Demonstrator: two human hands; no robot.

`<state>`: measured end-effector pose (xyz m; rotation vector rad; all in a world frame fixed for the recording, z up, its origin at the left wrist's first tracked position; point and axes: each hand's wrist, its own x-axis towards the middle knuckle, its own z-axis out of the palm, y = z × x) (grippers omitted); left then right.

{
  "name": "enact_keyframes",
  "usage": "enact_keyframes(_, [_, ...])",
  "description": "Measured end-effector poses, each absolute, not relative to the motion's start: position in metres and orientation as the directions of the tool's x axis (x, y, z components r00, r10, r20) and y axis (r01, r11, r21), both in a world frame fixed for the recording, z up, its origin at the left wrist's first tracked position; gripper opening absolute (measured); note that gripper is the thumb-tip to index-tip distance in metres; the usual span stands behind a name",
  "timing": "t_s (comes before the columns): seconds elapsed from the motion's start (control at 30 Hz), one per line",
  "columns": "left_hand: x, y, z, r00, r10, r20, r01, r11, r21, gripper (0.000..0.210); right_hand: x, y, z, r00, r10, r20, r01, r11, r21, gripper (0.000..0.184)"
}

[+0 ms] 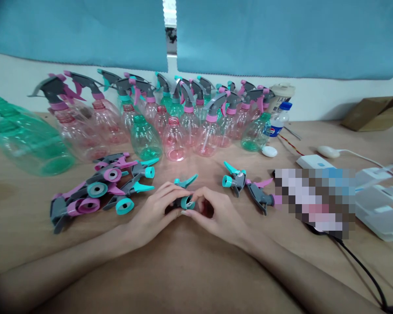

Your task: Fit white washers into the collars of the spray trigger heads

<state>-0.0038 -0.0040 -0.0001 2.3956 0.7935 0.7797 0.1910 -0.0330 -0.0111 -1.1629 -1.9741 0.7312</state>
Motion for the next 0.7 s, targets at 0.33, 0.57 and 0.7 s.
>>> enact_keyframes(0.33, [-0.0045,-0.005,0.0002,0.632,0.698,0.337,0.393,-0.663,0.637,0.024,0.1911,-0.0333,-0.0079,-0.285,0.934,0.215,0.349,0.31,-0.884,0.018])
enact_keyframes(0.57, [-0.0026,-0.0053,0.0027,0.554,0.75,0.362,0.414,-0.626,0.661,0.024,0.1912,-0.0313,-0.007,-0.144,0.984,0.102,0.13,0.121,-0.984,0.017])
enact_keyframes(0.7, [-0.0025,-0.0053,0.0035,0.51,0.793,0.332,0.423,-0.568,0.706,0.026,0.1953,-0.028,-0.0073,-0.099,0.992,0.081,0.061,0.087,-0.994,0.027])
